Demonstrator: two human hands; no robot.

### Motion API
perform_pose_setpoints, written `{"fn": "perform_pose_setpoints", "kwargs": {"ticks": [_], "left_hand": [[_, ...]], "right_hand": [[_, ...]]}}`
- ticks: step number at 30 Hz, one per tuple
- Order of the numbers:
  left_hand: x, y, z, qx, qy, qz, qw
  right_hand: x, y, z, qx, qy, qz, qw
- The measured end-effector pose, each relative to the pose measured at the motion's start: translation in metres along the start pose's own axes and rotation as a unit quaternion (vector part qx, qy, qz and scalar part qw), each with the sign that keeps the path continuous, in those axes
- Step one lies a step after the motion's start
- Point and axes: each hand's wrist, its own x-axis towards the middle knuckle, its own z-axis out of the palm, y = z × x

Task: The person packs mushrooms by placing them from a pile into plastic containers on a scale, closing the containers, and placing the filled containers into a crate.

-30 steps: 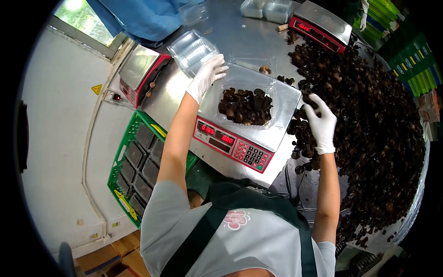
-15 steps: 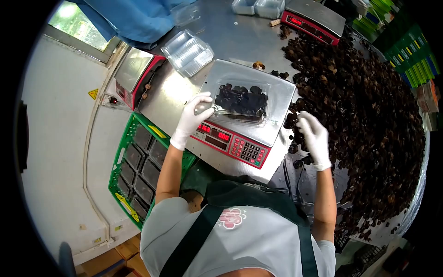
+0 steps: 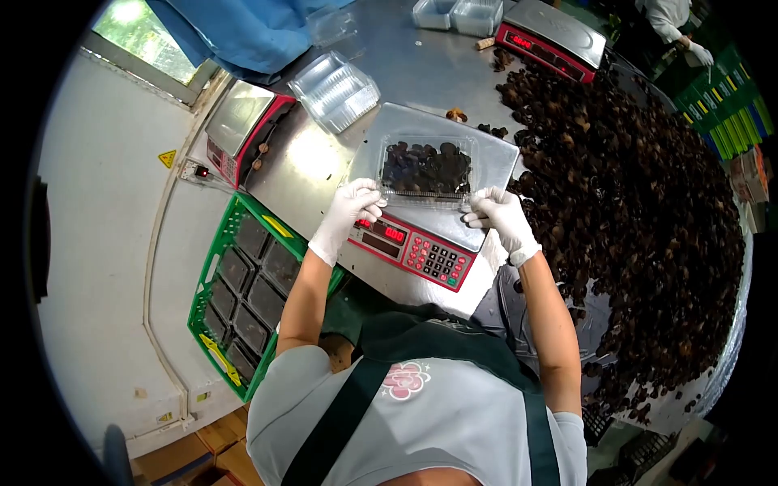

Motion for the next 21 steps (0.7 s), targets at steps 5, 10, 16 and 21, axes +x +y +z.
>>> {"fn": "perform_pose_setpoints", "kwargs": {"ticks": [5,10,16,21], "left_hand": [[0.003,-0.012,0.001,-0.021,-0.005,0.068,0.997],[-0.004,-0.021,0.007,0.039,0.042,0.090,0.994],[-0.015,-0.030,0.007,0.151,0.038,0.205,0.966],[-0.022,-0.014,0.014,0.401,0.120,0.543,0.728]], "right_hand": [[0.005,-0.004,-0.001,-0.014,-0.014,-0.007,1.000],[-0.008,0.011,0.006,-0.138,0.019,-0.098,0.985],[-0.025,0.036,0.001,-0.312,0.103,-0.337,0.882],[-0.038,0.017,-0.006,-0.428,0.112,-0.556,0.704]]}}
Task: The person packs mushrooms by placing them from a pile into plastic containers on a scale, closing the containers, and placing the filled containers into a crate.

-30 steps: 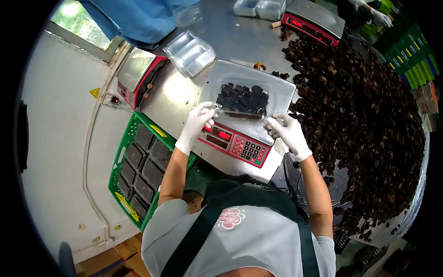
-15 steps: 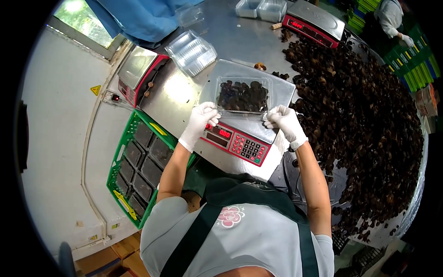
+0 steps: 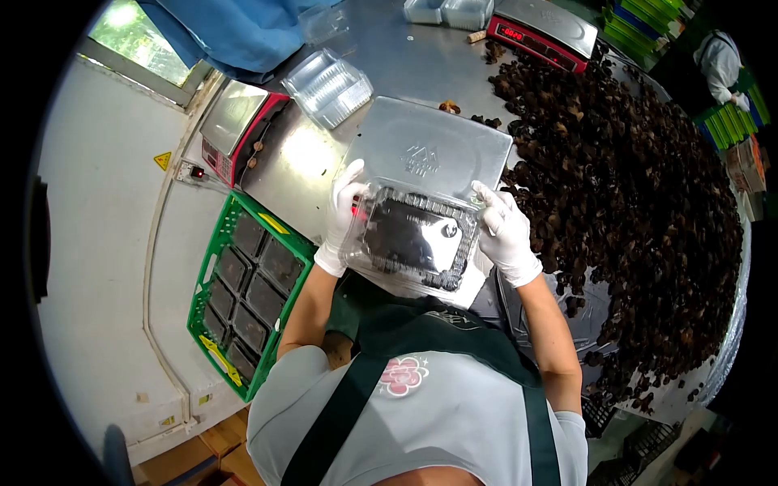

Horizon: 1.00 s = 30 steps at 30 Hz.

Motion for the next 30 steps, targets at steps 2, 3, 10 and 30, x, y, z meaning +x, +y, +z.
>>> {"fn": "perform_pose_setpoints", "kwargs": {"ticks": [2,3,10,30], "left_hand": [[0.000,0.000,0.000,0.061,0.057,0.068,0.994],[0.000,-0.001,0.000,0.061,0.057,0.068,0.994],[-0.017,-0.027,-0.007,-0.035,0.044,-0.028,0.998],[-0.085,0.046,-0.041,-0.721,0.136,-0.300,0.609]], "right_hand": [[0.003,-0.006,-0.004,-0.015,0.014,-0.020,1.000],[0.005,-0.009,-0.005,-0.031,0.029,-0.041,0.998],[0.018,-0.024,-0.009,-0.038,0.039,-0.067,0.996],[0.011,-0.081,0.031,0.323,-0.383,0.291,0.815]]}}
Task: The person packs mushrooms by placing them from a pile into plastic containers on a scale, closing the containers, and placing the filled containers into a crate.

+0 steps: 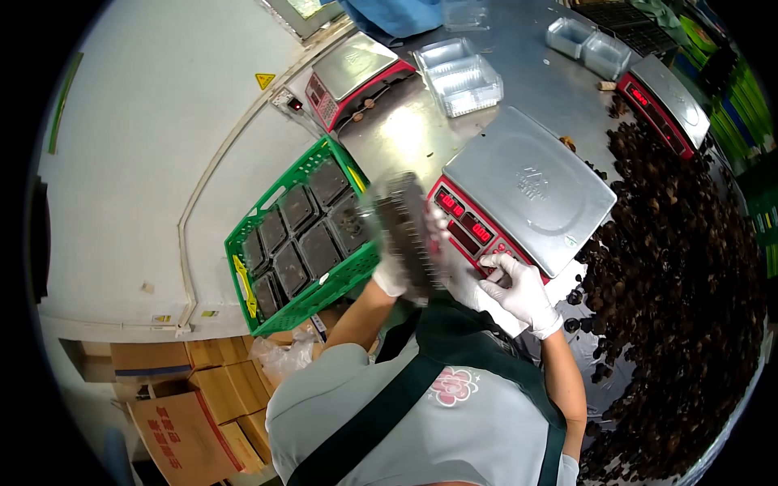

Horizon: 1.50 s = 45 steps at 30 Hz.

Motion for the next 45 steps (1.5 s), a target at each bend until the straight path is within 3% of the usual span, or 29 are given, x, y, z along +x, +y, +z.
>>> {"fn": "perform_pose_setpoints", "kwargs": {"ticks": [1,3,5,7,9,11,13,15,19,21,24,26,27,29,30,32,34,37,41,42,45], "left_hand": [[-0.009,0.018,0.005,-0.068,0.022,0.016,0.997],[-0.027,0.052,-0.027,-0.163,0.241,0.051,0.955],[-0.042,0.089,-0.072,-0.016,0.189,0.184,0.964],[-0.057,0.139,-0.122,0.150,0.379,0.151,0.900],[-0.078,0.183,-0.212,0.370,0.486,0.212,0.763],[-0.091,0.201,-0.252,0.601,0.620,0.102,0.495],[-0.067,0.195,-0.206,0.629,0.676,-0.027,0.383],[-0.038,0.185,-0.183,0.712,0.633,0.037,0.302],[0.053,0.160,-0.167,0.807,0.459,0.190,0.320],[0.112,0.130,-0.138,0.811,0.351,0.242,0.401],[0.200,0.087,-0.113,0.830,0.176,0.258,0.463],[0.254,0.058,-0.100,0.845,0.092,0.258,0.459],[0.284,0.046,-0.112,0.846,0.050,0.268,0.458],[0.318,0.036,-0.103,0.908,-0.031,0.160,0.386],[0.321,0.032,-0.073,0.933,-0.006,0.044,0.356],[0.325,0.022,-0.023,0.958,0.026,-0.104,0.267],[0.380,0.039,-0.154,0.956,0.047,0.021,0.290],[0.358,0.041,-0.086,0.959,0.043,-0.010,0.280],[0.362,0.047,-0.090,0.937,0.083,0.052,0.335],[0.353,0.045,-0.069,0.944,0.069,0.071,0.315],[0.315,0.024,-0.023,0.883,-0.011,0.151,0.444]], "right_hand": [[-0.001,0.002,-0.003,-0.005,0.007,-0.001,1.000],[-0.004,0.011,-0.007,-0.005,0.060,-0.061,0.996],[-0.012,0.014,-0.019,0.007,0.069,-0.039,0.997],[-0.021,0.025,-0.028,-0.004,0.098,-0.043,0.994],[-0.032,0.033,-0.038,-0.026,0.117,-0.014,0.993],[-0.044,0.049,-0.047,-0.008,0.153,-0.004,0.988],[-0.059,0.060,-0.057,0.063,0.181,0.037,0.981],[-0.074,0.062,-0.067,0.085,0.213,0.071,0.971],[-0.102,0.079,-0.081,0.126,0.283,0.083,0.947],[-0.114,0.080,-0.087,0.125,0.320,0.111,0.933],[-0.126,0.076,-0.090,0.140,0.359,0.126,0.914],[-0.134,0.081,-0.091,0.141,0.381,0.129,0.905],[-0.136,0.070,-0.093,0.109,0.377,0.197,0.898],[-0.147,0.080,-0.090,0.090,0.385,0.173,0.902],[-0.153,0.093,-0.085,0.111,0.407,0.136,0.896],[-0.170,0.104,-0.079,0.082,0.435,0.148,0.885],[-0.183,0.103,-0.072,0.107,0.470,0.176,0.859],[-0.201,0.106,-0.061,0.151,0.490,0.217,0.831],[-0.212,0.122,-0.049,0.129,0.491,0.225,0.832],[-0.212,0.125,-0.046,0.127,0.496,0.214,0.832],[-0.216,0.128,-0.046,0.132,0.497,0.216,0.830]]}}
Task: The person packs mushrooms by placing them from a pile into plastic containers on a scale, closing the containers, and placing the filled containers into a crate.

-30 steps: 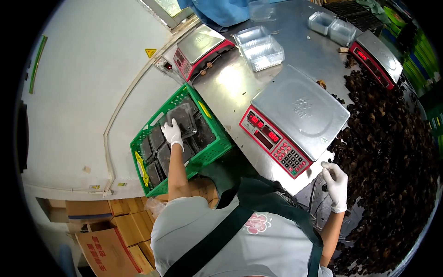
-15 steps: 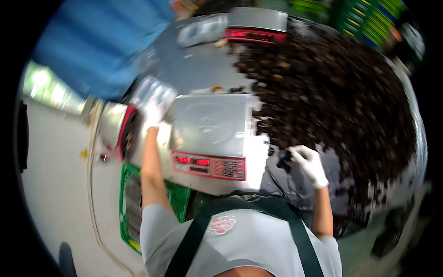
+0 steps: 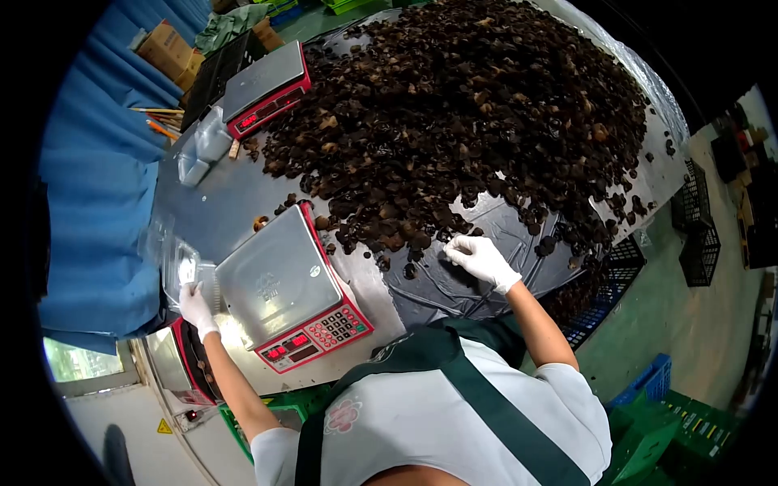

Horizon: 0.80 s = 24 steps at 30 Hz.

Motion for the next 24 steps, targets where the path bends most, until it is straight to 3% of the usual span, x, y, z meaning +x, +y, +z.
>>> {"fn": "perform_pose_setpoints", "kwargs": {"ticks": [2,4,6,7,8,12,14,15,16,19,22,24], "left_hand": [[-0.025,0.014,0.005,-0.019,0.044,0.153,0.987],[-0.066,0.068,-0.008,-0.143,-0.041,0.141,0.979],[-0.106,0.088,0.001,-0.070,-0.084,0.218,0.970],[-0.124,0.101,-0.002,-0.062,-0.156,0.229,0.959],[-0.139,0.118,-0.012,-0.036,-0.229,0.221,0.947],[-0.157,0.140,-0.031,-0.037,-0.248,0.233,0.939],[-0.158,0.137,-0.032,-0.073,-0.299,0.191,0.932],[-0.153,0.148,-0.041,-0.097,-0.352,0.125,0.923],[-0.153,0.157,-0.043,-0.099,-0.351,0.131,0.922],[-0.156,0.190,-0.055,-0.094,-0.170,0.273,0.942],[-0.168,0.236,-0.056,-0.210,-0.189,0.252,0.925],[-0.178,0.267,-0.041,-0.250,-0.186,0.309,0.899]], "right_hand": [[0.001,0.000,0.001,0.000,0.003,0.006,1.000],[0.000,-0.003,-0.001,-0.045,0.008,0.005,0.999],[0.004,0.007,-0.002,-0.054,0.005,-0.020,0.998],[0.007,0.014,-0.002,-0.046,0.005,-0.023,0.999],[0.009,0.018,-0.003,-0.037,0.006,-0.028,0.999],[0.019,0.021,-0.021,-0.064,0.030,-0.035,0.997],[0.027,0.021,-0.036,-0.078,0.062,-0.054,0.994],[0.034,0.026,-0.045,-0.107,0.092,-0.086,0.986],[0.037,0.017,-0.060,-0.129,0.100,-0.094,0.982],[0.054,0.007,-0.111,-0.162,0.268,-0.146,0.938],[0.078,0.003,-0.183,-0.231,0.474,-0.175,0.832],[0.095,0.010,-0.232,-0.200,0.530,-0.109,0.816]]}}
